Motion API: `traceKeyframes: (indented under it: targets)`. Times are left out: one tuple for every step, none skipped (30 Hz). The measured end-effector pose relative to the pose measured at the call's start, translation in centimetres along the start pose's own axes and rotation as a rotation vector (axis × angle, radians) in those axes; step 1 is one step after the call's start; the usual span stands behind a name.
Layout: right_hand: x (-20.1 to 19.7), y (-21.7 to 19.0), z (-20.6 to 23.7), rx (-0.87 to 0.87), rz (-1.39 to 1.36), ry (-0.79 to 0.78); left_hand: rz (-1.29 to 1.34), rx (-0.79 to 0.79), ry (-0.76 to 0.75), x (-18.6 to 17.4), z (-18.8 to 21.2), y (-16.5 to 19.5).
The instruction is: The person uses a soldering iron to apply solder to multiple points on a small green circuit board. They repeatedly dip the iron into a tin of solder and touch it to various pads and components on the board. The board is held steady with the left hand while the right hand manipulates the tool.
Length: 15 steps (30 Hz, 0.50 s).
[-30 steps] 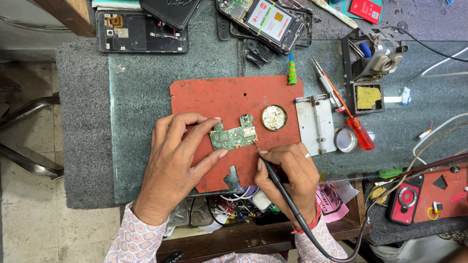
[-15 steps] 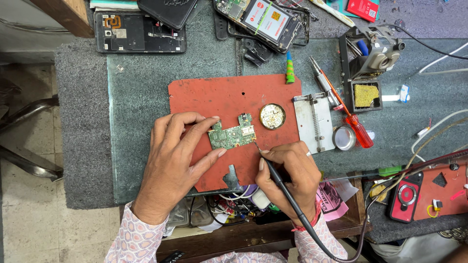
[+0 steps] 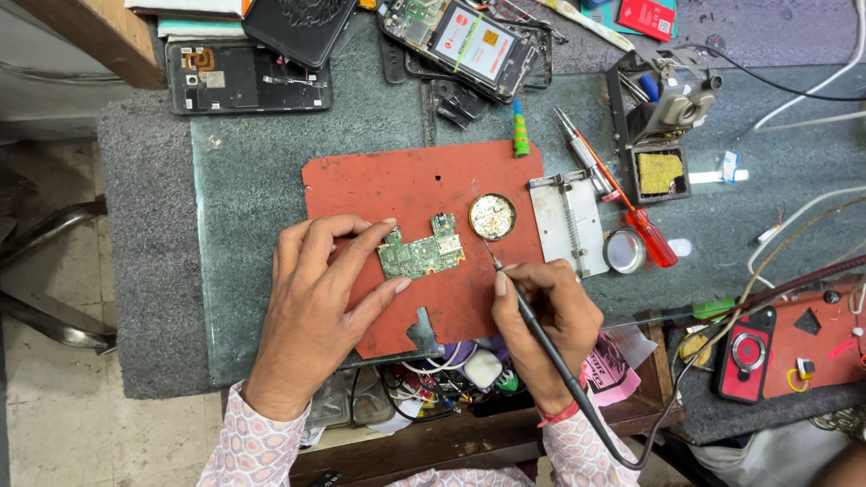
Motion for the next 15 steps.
traceKeyframes:
  targets:
    - [-0.1, -0.3, 0.0, -0.011, 0.026, 0.003, -0.004, 0.000, 0.002, 0.0, 0.1, 0.0]
    - [-0.2, -0.4, -0.1, -0.017, 0.004, 0.000, -0.008, 0.002, 0.001, 0.0, 0.1, 0.0]
    - [-0.4, -0.5, -0.3, -0.024, -0.018, -0.004, -0.012, 0.005, 0.002, 0.0, 0.0, 0.0]
    - [-0.4, -0.6, -0.4, -0.032, -0.043, -0.009, -0.018, 0.005, 0.004, 0.0, 0.1, 0.0]
    - [-0.5, -0.5, -0.5, -0.014, -0.050, 0.001, -0.015, 0.003, 0.003, 0.0, 0.0, 0.0]
    - [-0.6, -0.3, -0.6, 0.003, -0.057, 0.012, -0.011, 0.002, 0.002, 0.0, 0.0, 0.0]
    - [-0.7, -0.1, -0.7, 0.022, -0.064, 0.020, -0.005, -0.001, 0.000, 0.1, -0.1, 0.0]
    - [-0.7, 0.1, -0.7, 0.038, -0.082, 0.023, -0.010, -0.003, 0.003, 0.1, -0.1, 0.0]
    - [-0.7, 0.4, -0.7, 0.055, -0.101, 0.025, -0.014, -0.004, 0.006, 0.1, -0.1, 0.0]
    - [-0.7, 0.7, -0.7, 0.071, -0.121, 0.025, -0.019, -0.008, 0.009, 0.0, -0.1, 0.0]
    - [-0.6, 1.1, -0.5, 0.095, -0.128, 0.021, -0.020, -0.014, 0.016, 0.0, 0.0, 0.0]
    - [-0.6, 1.4, -0.4, 0.118, -0.132, 0.020, -0.020, -0.017, 0.024, 0.0, -0.1, 0.0]
    - [-0.7, 1.8, -0.3, 0.140, -0.137, 0.018, -0.020, -0.020, 0.033, 0.0, -0.1, 0.0]
    - [-0.6, 1.6, -0.2, 0.110, -0.151, -0.002, -0.011, -0.022, 0.036, 0.0, -0.1, -0.1]
    - [-0.6, 1.3, -0.1, 0.078, -0.164, -0.024, -0.003, -0.024, 0.041, 0.0, -0.2, -0.1]
Point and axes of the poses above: each hand's wrist, its own z-axis away from the middle knuckle, its own x-axis out of the palm, y = z × x, the point moved 10 cm from there along -z, towards the middle knuckle, and after that the axes turned 9 degrees about -y, right-handed, at the moved point
